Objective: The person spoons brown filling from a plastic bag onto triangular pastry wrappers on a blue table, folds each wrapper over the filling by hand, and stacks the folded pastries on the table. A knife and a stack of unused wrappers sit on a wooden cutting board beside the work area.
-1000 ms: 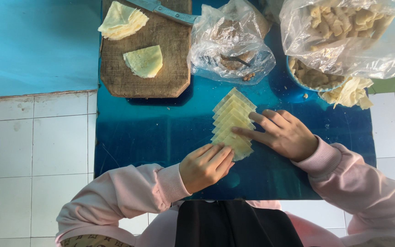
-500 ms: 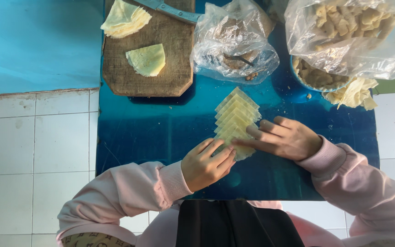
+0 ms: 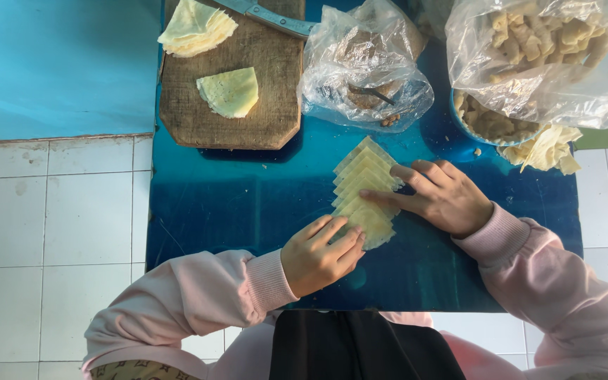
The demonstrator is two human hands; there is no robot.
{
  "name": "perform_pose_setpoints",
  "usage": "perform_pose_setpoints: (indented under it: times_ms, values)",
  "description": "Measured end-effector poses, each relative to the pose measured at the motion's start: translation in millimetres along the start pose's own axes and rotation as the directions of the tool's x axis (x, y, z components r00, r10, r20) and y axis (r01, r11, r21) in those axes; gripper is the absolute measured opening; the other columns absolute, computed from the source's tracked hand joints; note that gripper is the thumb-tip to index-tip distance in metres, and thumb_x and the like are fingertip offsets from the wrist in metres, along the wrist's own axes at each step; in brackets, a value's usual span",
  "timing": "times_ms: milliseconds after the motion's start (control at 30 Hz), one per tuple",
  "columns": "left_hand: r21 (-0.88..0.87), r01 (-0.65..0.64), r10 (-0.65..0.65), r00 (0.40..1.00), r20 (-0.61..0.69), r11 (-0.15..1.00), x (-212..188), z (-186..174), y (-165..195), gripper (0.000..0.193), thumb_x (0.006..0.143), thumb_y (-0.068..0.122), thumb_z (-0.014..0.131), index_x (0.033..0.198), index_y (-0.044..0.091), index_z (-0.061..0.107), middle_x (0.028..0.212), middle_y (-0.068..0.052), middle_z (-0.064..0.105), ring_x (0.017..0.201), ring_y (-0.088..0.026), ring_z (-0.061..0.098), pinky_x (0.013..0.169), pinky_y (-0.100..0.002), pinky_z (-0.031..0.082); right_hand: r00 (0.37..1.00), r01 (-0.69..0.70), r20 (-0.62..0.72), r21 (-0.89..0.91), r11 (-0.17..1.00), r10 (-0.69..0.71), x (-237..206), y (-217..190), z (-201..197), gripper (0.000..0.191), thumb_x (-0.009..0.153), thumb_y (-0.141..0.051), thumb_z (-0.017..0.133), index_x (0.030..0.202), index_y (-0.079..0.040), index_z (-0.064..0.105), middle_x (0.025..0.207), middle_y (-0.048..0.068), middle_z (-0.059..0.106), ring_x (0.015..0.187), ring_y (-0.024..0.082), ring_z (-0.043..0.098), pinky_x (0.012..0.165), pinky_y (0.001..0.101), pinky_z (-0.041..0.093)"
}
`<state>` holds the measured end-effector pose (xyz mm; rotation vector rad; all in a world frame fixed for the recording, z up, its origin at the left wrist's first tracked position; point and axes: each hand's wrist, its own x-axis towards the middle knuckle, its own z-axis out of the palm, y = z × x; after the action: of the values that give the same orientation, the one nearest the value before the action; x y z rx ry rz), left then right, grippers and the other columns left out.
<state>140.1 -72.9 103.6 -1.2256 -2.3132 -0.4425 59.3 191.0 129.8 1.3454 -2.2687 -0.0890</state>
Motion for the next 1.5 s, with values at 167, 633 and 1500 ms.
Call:
perform_pose_setpoints:
  times_ms: [167, 633, 1500]
  values:
    - [0.035, -0.004, 0.003, 1.0, 0.023, 0.999, -0.7, -4.0, 1.4, 0.023, 0.097, 0.019, 0.066, 0.118, 0.013, 0.075, 0.113, -0.005, 0.066, 0.108, -0.026, 0.067, 0.102, -0.039, 0.051, 1.0, -0.002, 0.015, -0.091, 0.996, 0.003, 0.4, 0.9, 0.0, 0.069, 0.092, -0.011, 0.061, 0.152, -0.044, 0.053, 0.124, -0.002, 0.054, 0.103, 0.015, 0.055, 0.084, 0.029, 0.049]
    - [0.036, -0.074, 0.073, 0.997, 0.023, 0.997, 0.8, -5.7, 0.5, 0.019, 0.097, 0.017, 0.066, 0.114, 0.01, 0.074, 0.117, -0.001, 0.069, 0.112, -0.02, 0.067, 0.11, -0.036, 0.047, 0.984, -0.176, -0.031, -0.014, 0.984, 0.175, 7.9, -3.1, -5.1, 0.063, 0.087, -0.012, 0.06, 0.145, -0.036, 0.062, 0.123, 0.002, 0.057, 0.103, 0.019, 0.058, 0.081, 0.0316, 0.05]
    - [-0.067, -0.064, 0.06, 0.996, -0.068, 0.996, 9.0, 1.5, -6.4, 0.02, 0.096, 0.026, 0.072, 0.102, 0.007, 0.076, 0.099, -0.004, 0.075, 0.097, -0.022, 0.071, 0.101, -0.038, 0.049, 0.653, -0.756, 0.051, -0.007, 0.654, 0.755, -11.1, 49.2, 11.2, 0.058, 0.075, -0.061, 0.082, 0.115, -0.018, 0.078, 0.111, 0.01, 0.045, 0.104, 0.033, 0.039, 0.089, 0.0489, 0.032]
